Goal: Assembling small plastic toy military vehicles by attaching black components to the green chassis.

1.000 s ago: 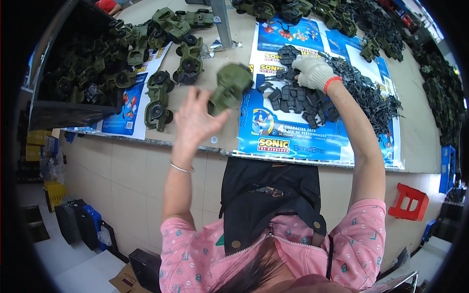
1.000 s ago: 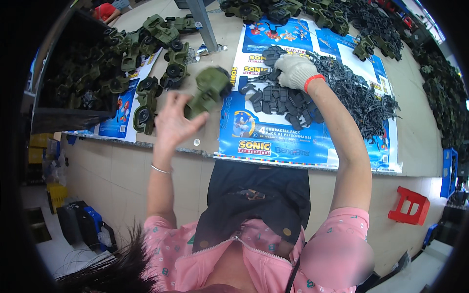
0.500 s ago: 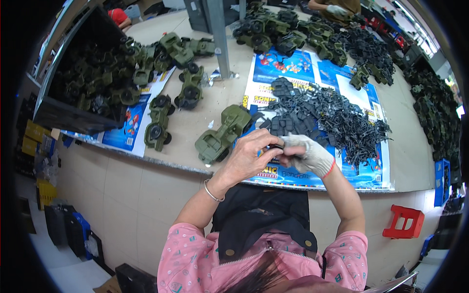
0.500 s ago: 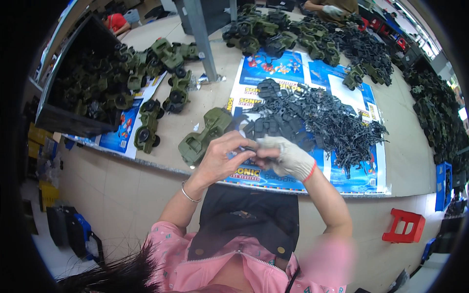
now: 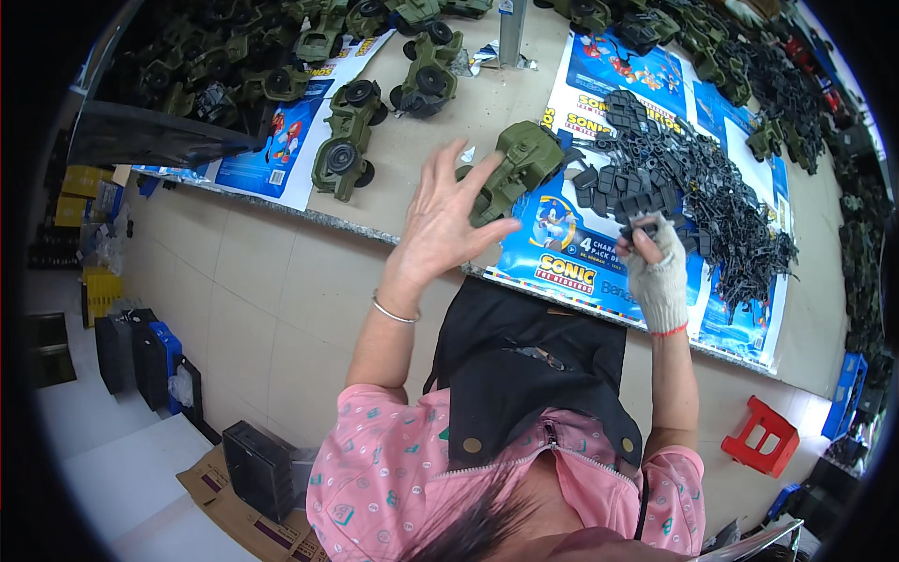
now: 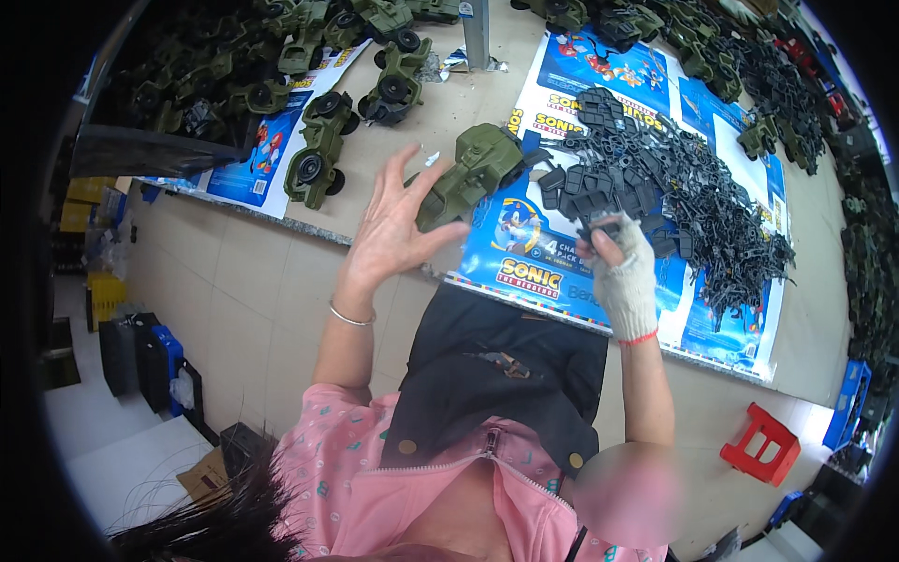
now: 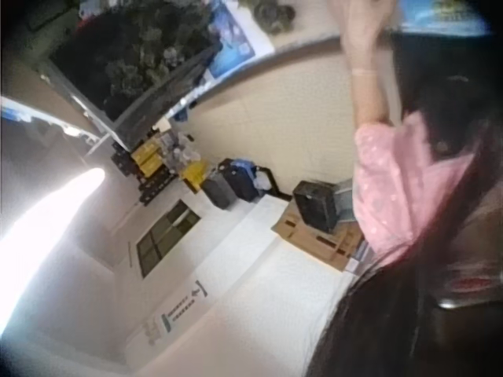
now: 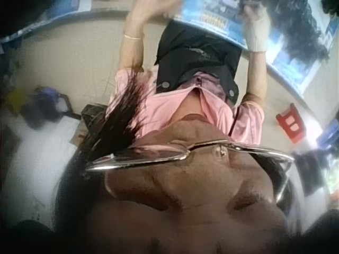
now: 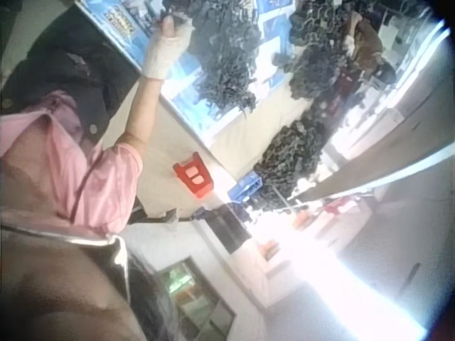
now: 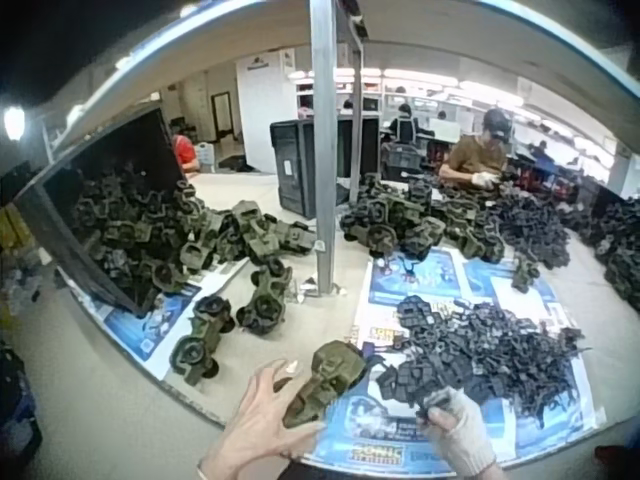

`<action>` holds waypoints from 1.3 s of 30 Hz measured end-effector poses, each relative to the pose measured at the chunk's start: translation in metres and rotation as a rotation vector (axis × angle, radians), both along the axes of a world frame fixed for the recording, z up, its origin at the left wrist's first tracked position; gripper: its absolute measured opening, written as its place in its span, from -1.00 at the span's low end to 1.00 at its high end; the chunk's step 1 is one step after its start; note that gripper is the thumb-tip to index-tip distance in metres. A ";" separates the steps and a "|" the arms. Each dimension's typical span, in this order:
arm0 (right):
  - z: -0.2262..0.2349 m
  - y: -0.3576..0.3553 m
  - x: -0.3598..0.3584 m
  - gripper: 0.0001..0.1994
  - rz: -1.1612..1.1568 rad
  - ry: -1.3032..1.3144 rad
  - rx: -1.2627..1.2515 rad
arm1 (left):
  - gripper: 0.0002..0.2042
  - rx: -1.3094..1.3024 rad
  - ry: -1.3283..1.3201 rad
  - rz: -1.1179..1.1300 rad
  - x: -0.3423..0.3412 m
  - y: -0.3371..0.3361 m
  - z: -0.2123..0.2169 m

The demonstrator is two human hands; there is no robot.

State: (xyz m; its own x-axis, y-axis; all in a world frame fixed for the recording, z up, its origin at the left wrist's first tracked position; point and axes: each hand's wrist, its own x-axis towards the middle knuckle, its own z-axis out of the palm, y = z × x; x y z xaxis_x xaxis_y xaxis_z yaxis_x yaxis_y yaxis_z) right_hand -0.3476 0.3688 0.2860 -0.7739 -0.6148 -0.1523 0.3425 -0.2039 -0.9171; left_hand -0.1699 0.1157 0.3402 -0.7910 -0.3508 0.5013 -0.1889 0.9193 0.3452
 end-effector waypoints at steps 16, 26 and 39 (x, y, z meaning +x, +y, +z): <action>0.003 -0.126 -0.052 -0.59 0.105 0.775 0.547 | -0.60 0.553 0.109 -0.323 -0.062 -0.048 -0.062; 0.030 -0.133 -0.030 -0.62 0.137 0.973 0.811 | -0.64 0.810 0.134 -0.373 -0.063 -0.053 -0.076; 0.061 -0.131 -0.017 -0.83 0.238 1.410 0.949 | -0.34 1.010 0.199 -0.448 -0.068 -0.043 -0.082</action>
